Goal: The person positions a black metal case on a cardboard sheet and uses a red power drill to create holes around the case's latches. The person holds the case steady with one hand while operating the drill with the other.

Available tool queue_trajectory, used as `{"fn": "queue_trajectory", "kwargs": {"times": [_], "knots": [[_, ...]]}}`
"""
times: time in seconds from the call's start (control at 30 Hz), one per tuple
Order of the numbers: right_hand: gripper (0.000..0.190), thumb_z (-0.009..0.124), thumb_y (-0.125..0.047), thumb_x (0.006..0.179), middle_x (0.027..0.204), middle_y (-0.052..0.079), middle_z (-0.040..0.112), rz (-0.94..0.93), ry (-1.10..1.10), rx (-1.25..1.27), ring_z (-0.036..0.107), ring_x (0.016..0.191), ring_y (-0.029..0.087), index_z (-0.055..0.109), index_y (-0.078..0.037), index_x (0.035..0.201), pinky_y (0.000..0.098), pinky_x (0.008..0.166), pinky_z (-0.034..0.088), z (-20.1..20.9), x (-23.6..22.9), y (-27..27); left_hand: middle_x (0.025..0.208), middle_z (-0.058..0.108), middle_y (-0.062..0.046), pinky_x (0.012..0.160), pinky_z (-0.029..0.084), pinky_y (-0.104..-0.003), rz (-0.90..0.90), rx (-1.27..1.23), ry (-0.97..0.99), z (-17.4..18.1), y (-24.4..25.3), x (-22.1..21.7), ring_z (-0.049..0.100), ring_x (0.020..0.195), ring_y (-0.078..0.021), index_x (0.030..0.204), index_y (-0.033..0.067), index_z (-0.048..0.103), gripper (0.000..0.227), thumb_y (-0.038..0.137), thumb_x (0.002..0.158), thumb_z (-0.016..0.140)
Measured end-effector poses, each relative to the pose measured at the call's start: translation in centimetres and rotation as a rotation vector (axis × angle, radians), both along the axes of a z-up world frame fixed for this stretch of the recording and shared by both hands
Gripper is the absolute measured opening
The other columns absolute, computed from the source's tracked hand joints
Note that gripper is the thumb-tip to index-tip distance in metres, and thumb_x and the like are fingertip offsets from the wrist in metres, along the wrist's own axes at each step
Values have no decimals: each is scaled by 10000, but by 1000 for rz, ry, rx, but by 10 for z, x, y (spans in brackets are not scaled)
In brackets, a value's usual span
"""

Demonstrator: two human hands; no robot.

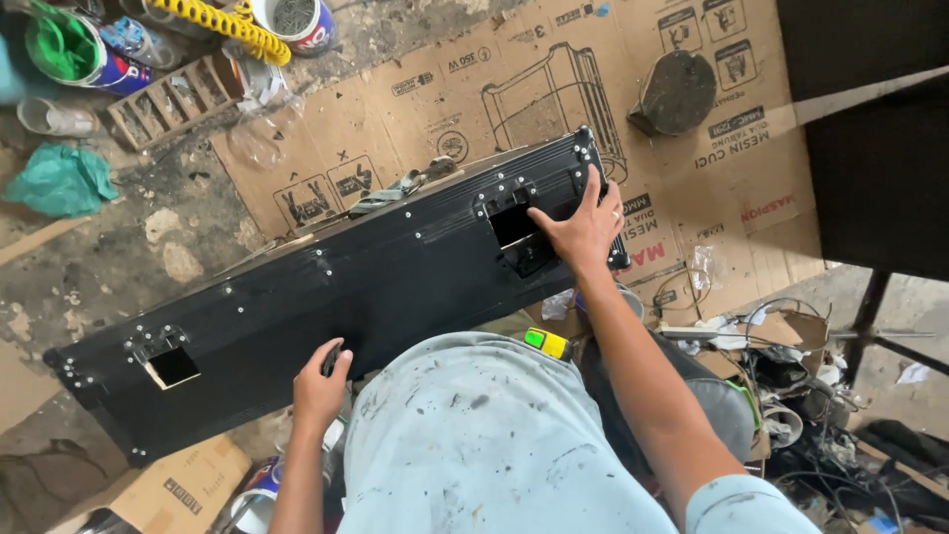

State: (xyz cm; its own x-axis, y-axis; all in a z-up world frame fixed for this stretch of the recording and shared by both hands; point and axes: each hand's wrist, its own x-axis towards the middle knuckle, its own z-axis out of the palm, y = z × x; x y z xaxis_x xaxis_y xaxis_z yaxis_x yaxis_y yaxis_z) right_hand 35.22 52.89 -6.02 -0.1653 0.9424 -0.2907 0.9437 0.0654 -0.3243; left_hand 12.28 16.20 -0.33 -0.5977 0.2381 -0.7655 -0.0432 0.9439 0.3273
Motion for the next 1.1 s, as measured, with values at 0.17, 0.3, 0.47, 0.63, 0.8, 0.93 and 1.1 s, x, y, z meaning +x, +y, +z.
{"fn": "queue_trajectory", "kwargs": {"times": [0.17,0.3,0.47,0.63,0.8,0.93,1.1], "knots": [[1099,878,-643,596,1441,237,410,270,56,311,460,1299,470,455,-197,1508,630,1011,412,-13,26,-51,1348,687,-168,1077,508,-515,-14,-26,-19,-10,5,-1,613,1275,-401,1381,249,692,435,424,989,619],[1102,910,-582,482,1329,155,456,379,7,225,527,1183,375,512,-208,1439,520,913,477,-30,30,-74,1361,671,-213,1062,517,-523,-78,-53,-58,-8,14,-6,624,1249,-442,1394,243,676,439,420,1001,591],[1035,913,-513,507,1253,116,457,353,105,262,566,1092,329,517,-170,1400,471,851,514,-41,17,-59,1336,688,-195,1024,549,-500,-110,-82,-82,8,26,-8,679,1176,-408,1400,290,669,444,449,991,600],[1007,913,-532,553,1228,127,463,339,114,300,570,1097,343,521,-120,1384,478,922,488,-43,-5,-60,1194,770,-128,1041,530,-508,-112,-66,-90,-9,11,-13,669,1204,-379,1397,284,670,445,428,984,589],[902,886,-580,608,1296,146,482,325,105,394,540,1194,366,608,-114,1329,495,985,442,-58,-5,-68,1136,789,-112,1018,539,-505,-59,-45,-82,-12,3,-12,693,1166,-348,1387,258,677,429,404,995,583],[843,860,-627,646,1315,135,500,310,99,416,521,1250,359,645,-130,1292,496,1029,414,-62,-4,-69,1118,792,-120,1011,540,-513,-50,-23,-92,-9,7,-14,693,1162,-355,1382,223,681,422,377,1002,581],[830,890,-599,629,1303,142,508,282,77,384,491,1265,387,672,-115,1267,541,1040,393,-51,-13,-71,1077,806,-82,1039,521,-498,-74,-18,-96,-7,5,-17,704,1148,-330,1368,239,695,412,369,991,589]]}}
